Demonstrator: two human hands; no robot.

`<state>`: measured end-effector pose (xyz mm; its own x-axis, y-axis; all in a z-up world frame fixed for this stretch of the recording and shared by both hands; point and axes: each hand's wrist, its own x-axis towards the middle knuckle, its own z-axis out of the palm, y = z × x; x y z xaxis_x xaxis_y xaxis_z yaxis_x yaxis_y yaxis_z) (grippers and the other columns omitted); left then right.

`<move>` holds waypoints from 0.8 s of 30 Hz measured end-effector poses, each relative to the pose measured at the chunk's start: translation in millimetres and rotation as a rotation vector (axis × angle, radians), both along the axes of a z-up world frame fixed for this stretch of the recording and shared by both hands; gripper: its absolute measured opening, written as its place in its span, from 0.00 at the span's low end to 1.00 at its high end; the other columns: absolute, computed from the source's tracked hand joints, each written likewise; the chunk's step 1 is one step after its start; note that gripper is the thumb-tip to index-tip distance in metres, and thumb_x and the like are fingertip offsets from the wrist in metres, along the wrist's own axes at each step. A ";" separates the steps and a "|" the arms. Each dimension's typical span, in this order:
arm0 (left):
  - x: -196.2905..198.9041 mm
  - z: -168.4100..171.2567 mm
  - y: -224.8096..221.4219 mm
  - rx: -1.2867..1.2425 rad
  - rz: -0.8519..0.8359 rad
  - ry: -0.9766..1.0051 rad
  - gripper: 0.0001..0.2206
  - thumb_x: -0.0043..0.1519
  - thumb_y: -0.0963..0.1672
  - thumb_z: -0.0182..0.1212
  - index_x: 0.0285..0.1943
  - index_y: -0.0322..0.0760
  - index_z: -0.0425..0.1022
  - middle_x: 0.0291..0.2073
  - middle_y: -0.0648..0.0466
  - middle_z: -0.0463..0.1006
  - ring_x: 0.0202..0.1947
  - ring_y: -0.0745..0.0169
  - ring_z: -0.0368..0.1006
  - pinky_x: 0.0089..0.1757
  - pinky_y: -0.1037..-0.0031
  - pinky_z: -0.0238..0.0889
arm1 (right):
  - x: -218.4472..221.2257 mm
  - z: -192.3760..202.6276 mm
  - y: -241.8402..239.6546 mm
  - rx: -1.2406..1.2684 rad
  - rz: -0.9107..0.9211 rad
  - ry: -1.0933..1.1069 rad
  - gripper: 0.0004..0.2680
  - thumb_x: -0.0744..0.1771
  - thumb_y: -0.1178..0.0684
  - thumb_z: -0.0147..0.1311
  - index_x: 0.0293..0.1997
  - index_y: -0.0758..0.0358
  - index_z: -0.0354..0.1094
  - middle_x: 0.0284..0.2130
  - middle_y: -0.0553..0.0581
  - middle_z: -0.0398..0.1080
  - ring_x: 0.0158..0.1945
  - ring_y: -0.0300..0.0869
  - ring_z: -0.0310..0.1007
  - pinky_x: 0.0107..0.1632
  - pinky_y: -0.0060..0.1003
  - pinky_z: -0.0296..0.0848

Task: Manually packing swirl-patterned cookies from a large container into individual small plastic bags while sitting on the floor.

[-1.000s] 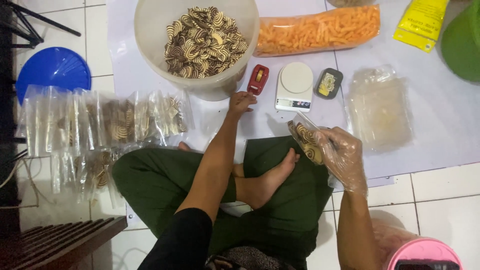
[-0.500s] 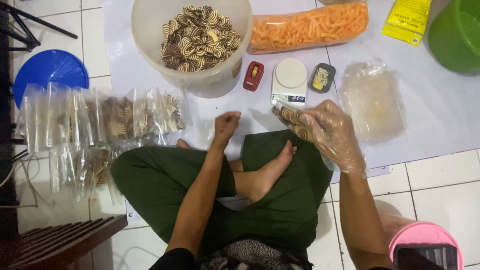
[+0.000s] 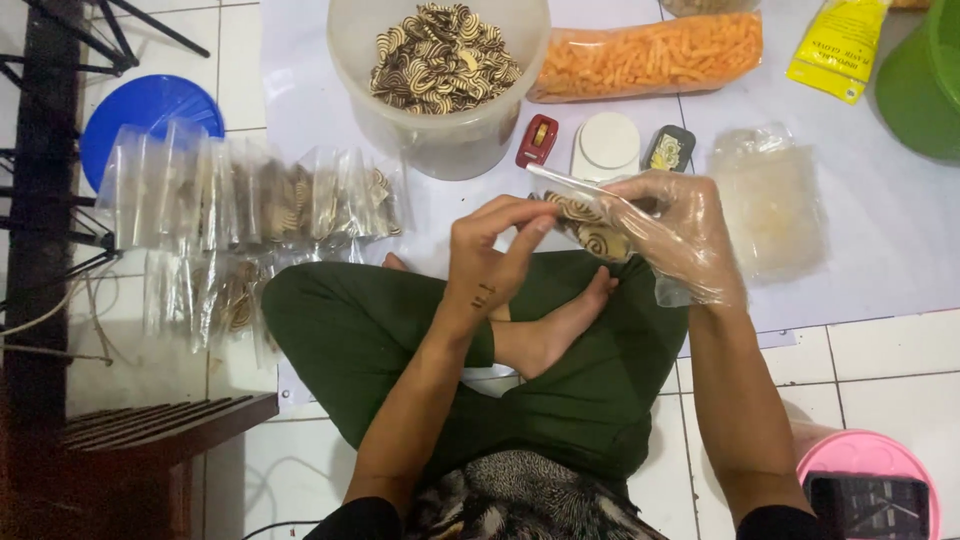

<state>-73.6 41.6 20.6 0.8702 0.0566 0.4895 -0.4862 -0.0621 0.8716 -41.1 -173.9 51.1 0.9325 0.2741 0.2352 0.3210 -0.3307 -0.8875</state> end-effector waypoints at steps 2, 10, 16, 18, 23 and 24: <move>-7.7 2.5 -5.8 0.037 0.009 -0.018 0.07 0.64 0.40 0.66 0.49 0.42 0.85 0.32 0.55 0.83 0.28 0.70 0.75 0.37 0.75 0.72 | -8.3 3.9 4.6 0.030 -0.006 0.099 0.05 0.65 0.61 0.65 0.41 0.70 0.78 0.27 0.66 0.74 0.26 0.40 0.70 0.31 0.32 0.69; -25.9 8.2 -4.7 0.012 0.082 -0.075 0.10 0.64 0.40 0.66 0.54 0.39 0.82 0.31 0.50 0.84 0.27 0.64 0.78 0.34 0.71 0.73 | -31.2 35.8 29.9 0.088 0.094 0.167 0.05 0.68 0.62 0.59 0.45 0.69 0.78 0.32 0.66 0.76 0.34 0.39 0.72 0.37 0.35 0.72; -38.6 9.3 -2.8 -0.017 0.111 -0.062 0.11 0.64 0.41 0.67 0.55 0.38 0.81 0.29 0.51 0.84 0.25 0.67 0.77 0.34 0.71 0.73 | -42.4 40.3 37.7 0.061 0.167 0.180 0.07 0.69 0.62 0.55 0.49 0.67 0.77 0.35 0.64 0.76 0.40 0.39 0.70 0.43 0.37 0.71; -42.0 10.4 -0.6 -0.017 0.121 -0.061 0.11 0.64 0.41 0.67 0.55 0.39 0.81 0.29 0.52 0.84 0.25 0.67 0.77 0.33 0.72 0.73 | -45.3 41.3 40.1 0.078 0.176 0.190 0.07 0.69 0.61 0.55 0.50 0.67 0.77 0.36 0.64 0.76 0.41 0.39 0.70 0.44 0.37 0.71; -51.4 11.7 5.6 -0.002 0.116 -0.016 0.11 0.63 0.41 0.67 0.54 0.39 0.80 0.29 0.52 0.84 0.24 0.66 0.76 0.35 0.72 0.73 | -49.8 37.3 40.8 0.058 0.218 0.197 0.08 0.69 0.61 0.55 0.51 0.68 0.76 0.37 0.65 0.76 0.42 0.41 0.72 0.43 0.38 0.73; -54.4 14.0 6.3 0.000 0.118 -0.018 0.11 0.63 0.41 0.67 0.54 0.39 0.80 0.29 0.52 0.84 0.24 0.66 0.76 0.35 0.72 0.73 | -52.8 39.5 42.0 0.060 0.221 0.196 0.08 0.69 0.61 0.55 0.51 0.68 0.76 0.37 0.65 0.76 0.42 0.41 0.72 0.43 0.38 0.73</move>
